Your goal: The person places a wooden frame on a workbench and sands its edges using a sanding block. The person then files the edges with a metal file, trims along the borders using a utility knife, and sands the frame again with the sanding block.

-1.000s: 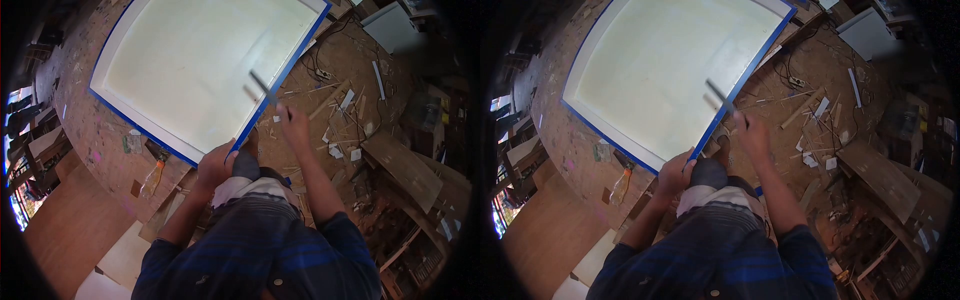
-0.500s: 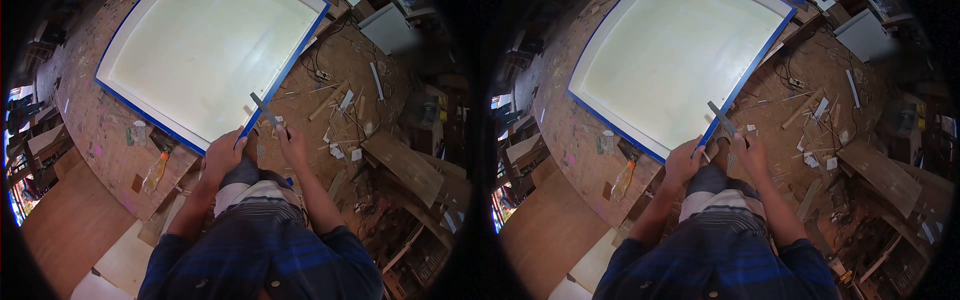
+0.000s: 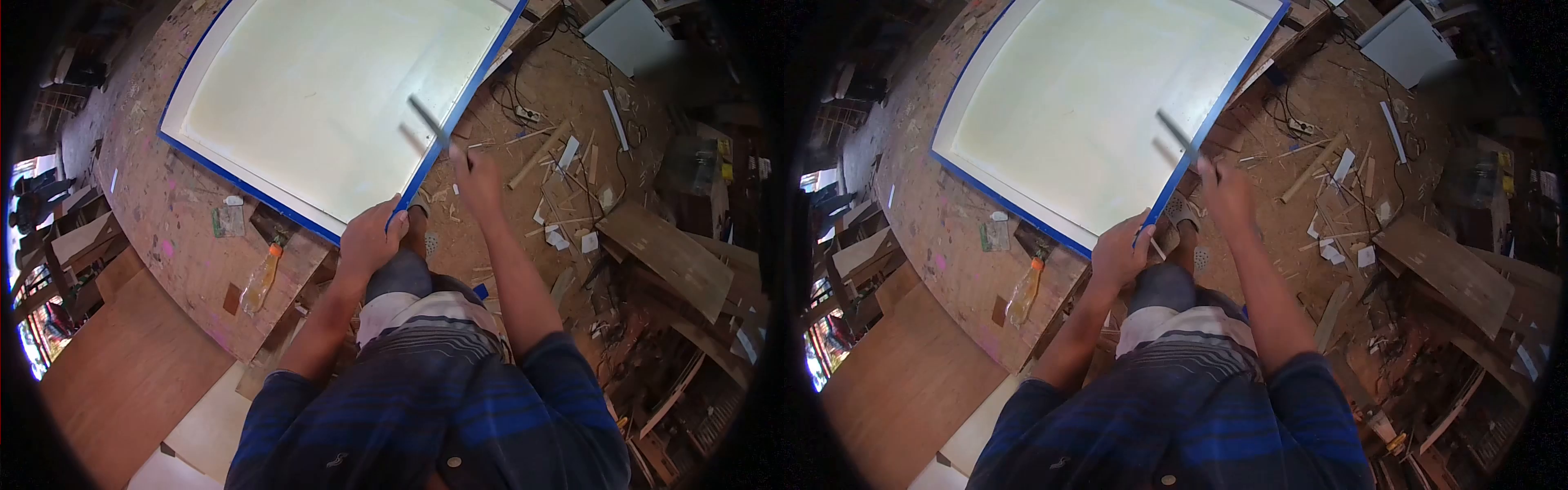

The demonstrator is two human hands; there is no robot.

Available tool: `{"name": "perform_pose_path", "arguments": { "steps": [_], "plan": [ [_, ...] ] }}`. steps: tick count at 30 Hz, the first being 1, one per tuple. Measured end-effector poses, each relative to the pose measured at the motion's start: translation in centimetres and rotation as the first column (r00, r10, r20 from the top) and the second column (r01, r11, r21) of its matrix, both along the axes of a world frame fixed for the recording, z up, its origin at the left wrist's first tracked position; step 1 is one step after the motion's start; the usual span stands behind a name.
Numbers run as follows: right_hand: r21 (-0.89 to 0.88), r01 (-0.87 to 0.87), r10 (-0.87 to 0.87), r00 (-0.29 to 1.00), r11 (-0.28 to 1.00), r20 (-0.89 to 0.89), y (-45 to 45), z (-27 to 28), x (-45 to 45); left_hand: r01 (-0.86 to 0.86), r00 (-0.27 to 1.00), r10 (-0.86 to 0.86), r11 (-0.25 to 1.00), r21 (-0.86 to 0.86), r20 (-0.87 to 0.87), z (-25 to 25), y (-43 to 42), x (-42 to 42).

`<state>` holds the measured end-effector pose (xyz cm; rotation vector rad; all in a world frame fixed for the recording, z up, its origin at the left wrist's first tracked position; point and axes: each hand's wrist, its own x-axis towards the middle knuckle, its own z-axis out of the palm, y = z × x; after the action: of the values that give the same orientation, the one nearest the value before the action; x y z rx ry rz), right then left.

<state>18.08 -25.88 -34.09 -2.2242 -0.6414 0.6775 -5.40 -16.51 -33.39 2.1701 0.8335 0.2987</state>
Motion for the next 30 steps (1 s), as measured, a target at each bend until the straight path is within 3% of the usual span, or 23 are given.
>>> {"name": "perform_pose_path", "arguments": {
  "steps": [2, 5, 8, 11, 14, 17, 20, 23, 29, 30],
  "plan": [
    [0.039, 0.052, -0.054, 0.998, 0.998, 0.033, 2.3, -1.0, 1.7, -0.009, 1.0, 0.009, 1.0, 0.007, -0.016, 0.3, 0.2, 0.0],
    [-0.097, -0.034, 0.032, 0.999, 0.995, -0.019, -2.6, 0.5, -3.5, -0.019, 1.0, 0.019, 1.0, 0.014, 0.007, -0.4, 0.1, -0.3],
    [-0.122, -0.09, 0.088, 0.996, 0.989, -0.015, -6.3, -0.6, -7.6, -0.027, 1.0, 0.027, 0.999, 0.02, 0.008, -0.4, 0.0, -0.2],
    [0.03, -0.058, 0.056, 0.996, 0.998, 0.063, -2.1, -0.8, -4.2, -0.039, 0.999, 0.039, 0.999, 0.01, 0.033, -0.2, -0.1, -0.2],
    [0.07, 0.006, -0.008, 1.0, 0.998, 0.023, -0.6, -0.9, -3.3, -0.041, 0.999, 0.041, 0.999, 0.024, -0.009, 0.1, -0.3, -0.2],
    [-0.15, -0.132, 0.127, 0.991, 0.98, -0.039, -6.3, -1.6, -8.0, -0.052, 0.999, 0.053, 0.998, 0.032, -0.012, -0.3, -0.4, -0.3],
    [-0.156, -0.096, 0.097, 0.995, 0.983, -0.003, -5.4, -1.9, -7.8, -0.038, 0.999, 0.039, 0.999, 0.032, -0.009, -0.1, -0.3, -0.3],
    [-0.015, 0.013, -0.013, 1.0, 1.0, 0.009, -0.1, -0.7, -4.0, -0.058, 0.998, 0.058, 0.998, 0.012, -0.014, -0.2, -0.4, -0.2],
    [-0.182, -0.094, 0.1, 0.995, 0.979, 0.024, -6.3, -0.7, -8.1, -0.053, 0.998, 0.051, 0.997, 0.064, 0.028, -0.7, -0.4, -0.4],
    [-0.145, -0.072, 0.077, 0.997, 0.987, 0.03, -5.3, -0.6, -7.6, -0.052, 0.999, 0.051, 0.996, 0.068, 0.017, -0.7, -0.5, -0.6]
  ]
}}
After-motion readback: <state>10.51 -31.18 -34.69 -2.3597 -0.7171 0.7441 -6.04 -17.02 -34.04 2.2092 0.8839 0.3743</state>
